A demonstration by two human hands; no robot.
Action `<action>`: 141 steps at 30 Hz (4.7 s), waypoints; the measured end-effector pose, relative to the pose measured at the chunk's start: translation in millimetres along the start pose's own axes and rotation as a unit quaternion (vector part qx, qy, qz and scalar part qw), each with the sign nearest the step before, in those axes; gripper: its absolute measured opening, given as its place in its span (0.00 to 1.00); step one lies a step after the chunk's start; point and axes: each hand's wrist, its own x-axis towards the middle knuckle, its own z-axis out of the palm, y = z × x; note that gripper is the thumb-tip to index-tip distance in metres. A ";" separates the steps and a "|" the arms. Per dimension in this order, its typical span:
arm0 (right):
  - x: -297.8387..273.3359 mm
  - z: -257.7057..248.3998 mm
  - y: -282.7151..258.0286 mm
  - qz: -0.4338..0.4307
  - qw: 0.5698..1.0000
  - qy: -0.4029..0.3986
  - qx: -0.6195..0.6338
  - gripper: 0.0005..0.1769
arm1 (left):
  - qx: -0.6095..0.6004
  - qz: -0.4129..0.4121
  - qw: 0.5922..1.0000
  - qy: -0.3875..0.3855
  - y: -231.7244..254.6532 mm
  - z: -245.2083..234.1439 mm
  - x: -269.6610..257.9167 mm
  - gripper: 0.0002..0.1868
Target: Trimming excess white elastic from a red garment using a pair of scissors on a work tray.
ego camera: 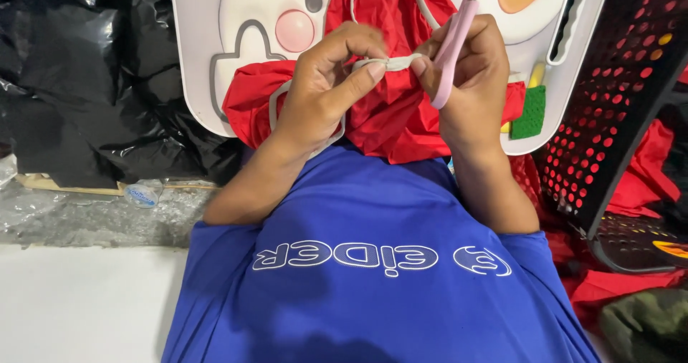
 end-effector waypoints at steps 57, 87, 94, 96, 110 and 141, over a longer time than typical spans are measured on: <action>-63.4 -9.0 24.6 -0.187 0.836 -0.057 -0.512 0.27 | 0.147 0.198 0.959 0.141 16.2 -31.7 -6.4 0.05; -77.2 -40.7 37.2 -0.230 0.820 -0.049 -0.522 0.15 | 0.155 0.199 0.957 0.145 9.2 0.0 -16.1 0.03; -88.5 -44.8 23.8 -0.147 0.890 -0.035 -0.429 0.35 | 0.196 0.241 0.943 0.120 10.6 6.5 -16.4 0.02; -85.5 -39.3 14.3 -0.177 0.873 -0.034 -0.453 0.32 | 0.203 0.246 0.941 0.115 7.2 8.3 -17.0 0.02; -84.6 -35.8 21.5 -0.232 0.827 -0.034 -0.511 0.31 | 0.251 0.259 0.926 0.107 8.1 15.2 -20.3 0.05; -44.4 13.4 -22.9 -0.106 0.987 0.008 -0.123 0.30 | 0.292 0.208 0.933 0.030 31.2 25.8 -20.6 0.09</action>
